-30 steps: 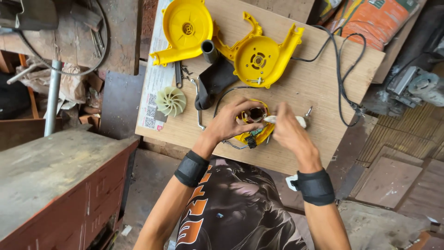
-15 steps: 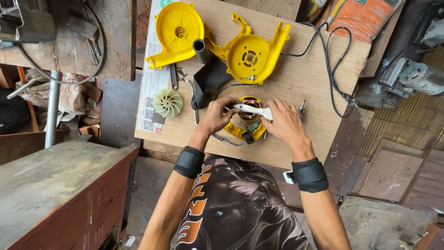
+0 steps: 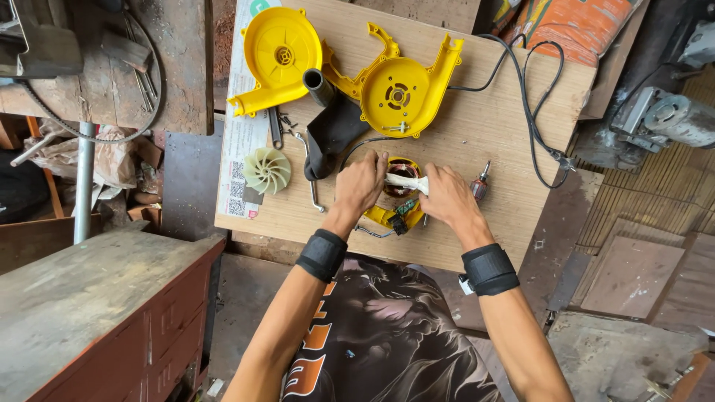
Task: The person cleans the interior of a disassembled yellow leaf blower motor housing using a white cloth and a small tool. They repeatedly wipe the inner surfaces and rotate the housing to access different areas.
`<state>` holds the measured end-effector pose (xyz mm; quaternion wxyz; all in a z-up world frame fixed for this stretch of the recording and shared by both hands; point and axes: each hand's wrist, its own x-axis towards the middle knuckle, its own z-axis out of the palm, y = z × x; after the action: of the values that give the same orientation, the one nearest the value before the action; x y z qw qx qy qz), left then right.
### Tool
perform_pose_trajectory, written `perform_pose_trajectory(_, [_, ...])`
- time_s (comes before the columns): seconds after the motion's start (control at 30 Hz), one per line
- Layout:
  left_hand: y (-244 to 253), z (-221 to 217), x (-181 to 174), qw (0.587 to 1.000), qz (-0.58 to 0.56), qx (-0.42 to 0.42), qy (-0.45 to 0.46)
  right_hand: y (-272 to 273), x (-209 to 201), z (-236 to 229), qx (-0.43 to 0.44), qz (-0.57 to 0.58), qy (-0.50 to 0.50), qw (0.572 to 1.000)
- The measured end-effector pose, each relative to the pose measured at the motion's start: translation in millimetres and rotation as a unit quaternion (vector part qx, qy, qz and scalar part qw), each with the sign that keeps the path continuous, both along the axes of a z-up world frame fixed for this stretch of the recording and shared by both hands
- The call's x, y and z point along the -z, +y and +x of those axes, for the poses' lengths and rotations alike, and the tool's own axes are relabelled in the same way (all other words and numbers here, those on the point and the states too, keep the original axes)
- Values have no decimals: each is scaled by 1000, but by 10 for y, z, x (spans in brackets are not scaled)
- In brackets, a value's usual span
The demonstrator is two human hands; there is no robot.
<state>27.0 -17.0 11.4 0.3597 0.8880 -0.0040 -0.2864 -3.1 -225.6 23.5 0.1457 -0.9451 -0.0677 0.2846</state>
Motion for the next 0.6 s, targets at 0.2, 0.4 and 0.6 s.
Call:
perform_pose_trajectory(0.2, [-93, -19, 206, 997, 13, -37, -61, -48, 196, 57, -9, -12, 13, 1000])
perform_pose_trajectory(0.4, [-163, 68, 298, 996, 46, -74, 22, -51, 251, 143, -12, -34, 68, 997])
perform_pose_trajectory(0.6, [-182, 44, 308, 995, -18, -99, 14, -108, 300, 116, -16, -27, 68, 997])
